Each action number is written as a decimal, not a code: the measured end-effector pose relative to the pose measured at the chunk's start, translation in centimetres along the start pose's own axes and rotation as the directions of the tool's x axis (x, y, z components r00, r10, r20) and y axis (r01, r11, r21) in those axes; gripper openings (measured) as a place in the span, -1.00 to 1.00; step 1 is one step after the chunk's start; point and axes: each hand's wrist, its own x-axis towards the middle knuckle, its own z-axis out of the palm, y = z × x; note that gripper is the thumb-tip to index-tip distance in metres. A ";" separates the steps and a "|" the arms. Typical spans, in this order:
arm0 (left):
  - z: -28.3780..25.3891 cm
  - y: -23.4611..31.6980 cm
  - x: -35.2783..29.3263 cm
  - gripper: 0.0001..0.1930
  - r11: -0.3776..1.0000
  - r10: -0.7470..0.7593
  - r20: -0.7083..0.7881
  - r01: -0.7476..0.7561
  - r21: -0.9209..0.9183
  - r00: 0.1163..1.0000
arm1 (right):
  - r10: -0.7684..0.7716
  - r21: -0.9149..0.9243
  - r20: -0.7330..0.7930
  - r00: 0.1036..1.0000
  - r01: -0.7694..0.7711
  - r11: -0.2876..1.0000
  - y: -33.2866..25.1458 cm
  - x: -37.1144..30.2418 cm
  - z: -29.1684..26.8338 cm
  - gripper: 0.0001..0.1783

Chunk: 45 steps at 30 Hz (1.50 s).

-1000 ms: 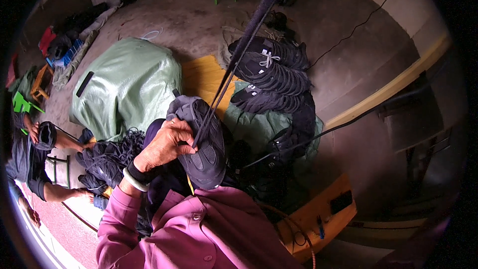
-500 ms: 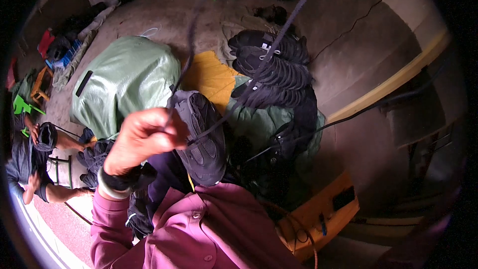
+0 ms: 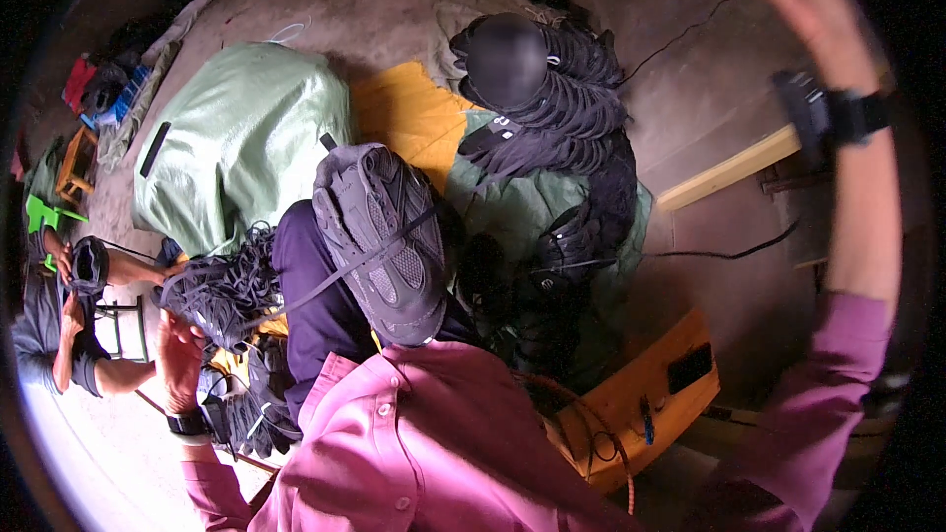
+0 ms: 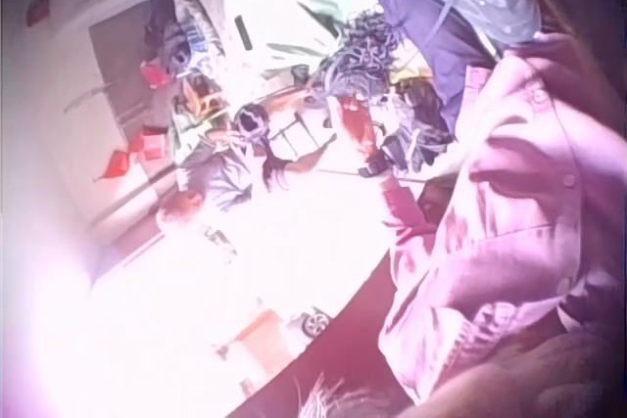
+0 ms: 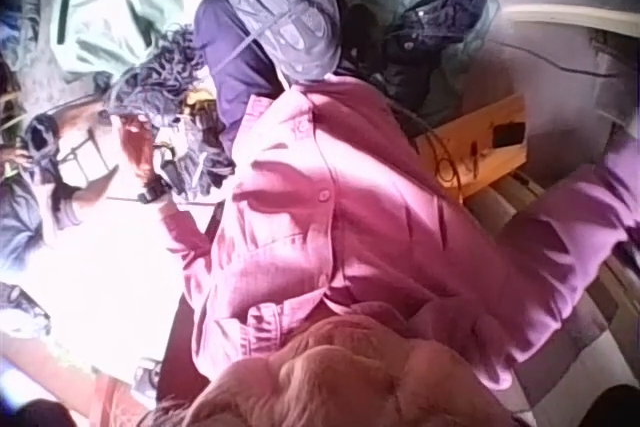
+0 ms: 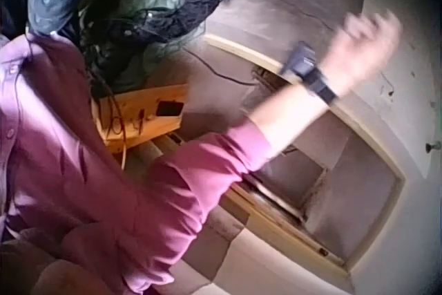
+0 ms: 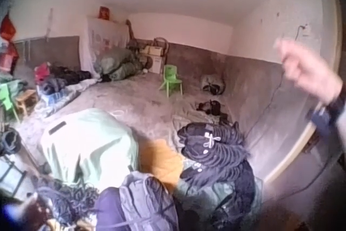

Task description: Lacing black athletic shoes in a workshop environment.

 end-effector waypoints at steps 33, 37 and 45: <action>27.6 -11.0 7.4 -0.68 0.412 -0.525 0.279 -0.047 0.910 0.804 | 0.197 -0.170 0.540 0.819 -0.123 0.978 12.3 -19.5 31.4 -0.78; 28.4 -10.7 8.0 -0.67 0.361 -0.608 0.218 0.020 0.933 0.764 | 0.103 -0.149 0.528 0.843 -0.028 0.988 12.6 -19.5 31.8 -0.78; 29.5 -10.9 9.9 -0.62 0.331 -0.774 0.163 0.172 0.928 0.612 | 0.184 -0.215 0.575 0.797 -0.070 0.974 13.0 -19.0 32.3 -0.83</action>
